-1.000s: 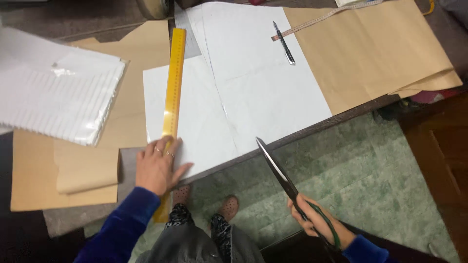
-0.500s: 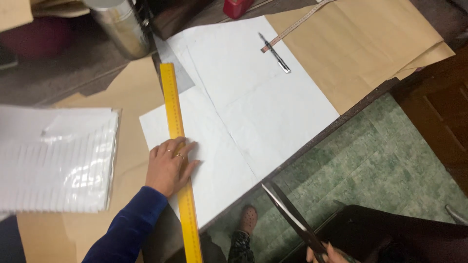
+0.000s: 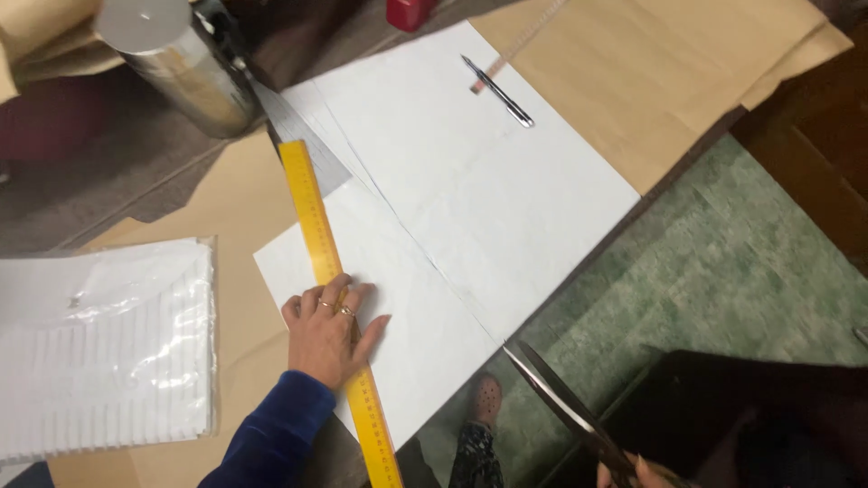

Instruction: Cutting a paper pattern with scissors and marking lines using a ruler and pen

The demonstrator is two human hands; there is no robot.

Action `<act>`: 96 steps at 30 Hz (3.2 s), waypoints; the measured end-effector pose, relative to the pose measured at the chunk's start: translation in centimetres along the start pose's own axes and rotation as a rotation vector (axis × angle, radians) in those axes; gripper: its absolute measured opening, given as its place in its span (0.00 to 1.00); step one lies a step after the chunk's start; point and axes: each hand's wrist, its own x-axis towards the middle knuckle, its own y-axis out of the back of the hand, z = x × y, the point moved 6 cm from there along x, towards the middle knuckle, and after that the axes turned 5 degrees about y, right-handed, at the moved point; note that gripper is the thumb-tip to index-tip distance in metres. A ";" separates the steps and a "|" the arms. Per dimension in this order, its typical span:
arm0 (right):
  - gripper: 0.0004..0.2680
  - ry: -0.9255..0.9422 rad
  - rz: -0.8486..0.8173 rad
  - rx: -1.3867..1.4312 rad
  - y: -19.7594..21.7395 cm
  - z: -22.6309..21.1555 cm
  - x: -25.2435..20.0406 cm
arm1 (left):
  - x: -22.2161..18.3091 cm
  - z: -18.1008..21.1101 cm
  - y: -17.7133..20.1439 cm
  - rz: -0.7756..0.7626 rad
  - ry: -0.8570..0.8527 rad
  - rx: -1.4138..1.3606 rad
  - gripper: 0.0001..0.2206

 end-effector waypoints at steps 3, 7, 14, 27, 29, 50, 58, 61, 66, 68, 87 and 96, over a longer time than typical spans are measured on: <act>0.24 -0.338 0.204 0.047 -8.7 -13.2 -0.2 | 0.5 0.2 0.4 0.014 -0.014 0.051 0.20; 0.24 -0.401 0.229 0.184 -8.0 -11.9 -0.5 | 1.1 0.1 0.1 0.060 -0.049 0.049 0.19; 0.23 -0.319 0.197 0.099 -9.0 -13.5 -0.3 | 2.6 -0.2 -1.1 -0.001 -0.070 0.007 0.12; 0.23 -0.318 0.174 0.167 -9.7 -14.2 0.7 | 2.4 -0.3 -0.9 0.077 -0.080 -0.047 0.08; 0.24 -0.329 0.181 0.120 -9.5 -13.9 1.1 | 2.4 -0.4 -0.9 0.106 -0.096 -0.049 0.07; 0.14 -0.299 0.300 -0.512 -9.2 -14.7 7.5 | 2.4 -0.5 -0.9 0.149 -0.109 -0.062 0.07; 0.13 -0.189 0.338 -0.583 -8.8 -13.7 7.6 | 2.3 -0.3 -0.7 0.200 -0.129 -0.070 0.06; 0.12 -0.306 0.325 -0.501 -8.8 -13.2 7.5 | 2.3 -0.4 -0.8 0.160 -0.114 -0.073 0.06; 0.13 -0.255 0.407 -0.513 -7.9 -12.1 7.2 | 2.4 -0.3 -0.6 0.142 -0.109 -0.088 0.07; 0.13 -0.246 0.391 -0.495 -8.5 -12.9 7.2 | 2.5 -0.2 -0.6 0.160 -0.119 -0.086 0.06; 0.13 -0.110 0.452 -0.521 -7.5 -10.8 7.5 | 2.6 -0.5 -0.8 0.154 -0.095 -0.086 0.07; 0.13 -0.297 0.355 -0.349 -9.9 -14.3 7.8 | 2.5 -0.5 -0.9 0.158 -0.098 -0.080 0.07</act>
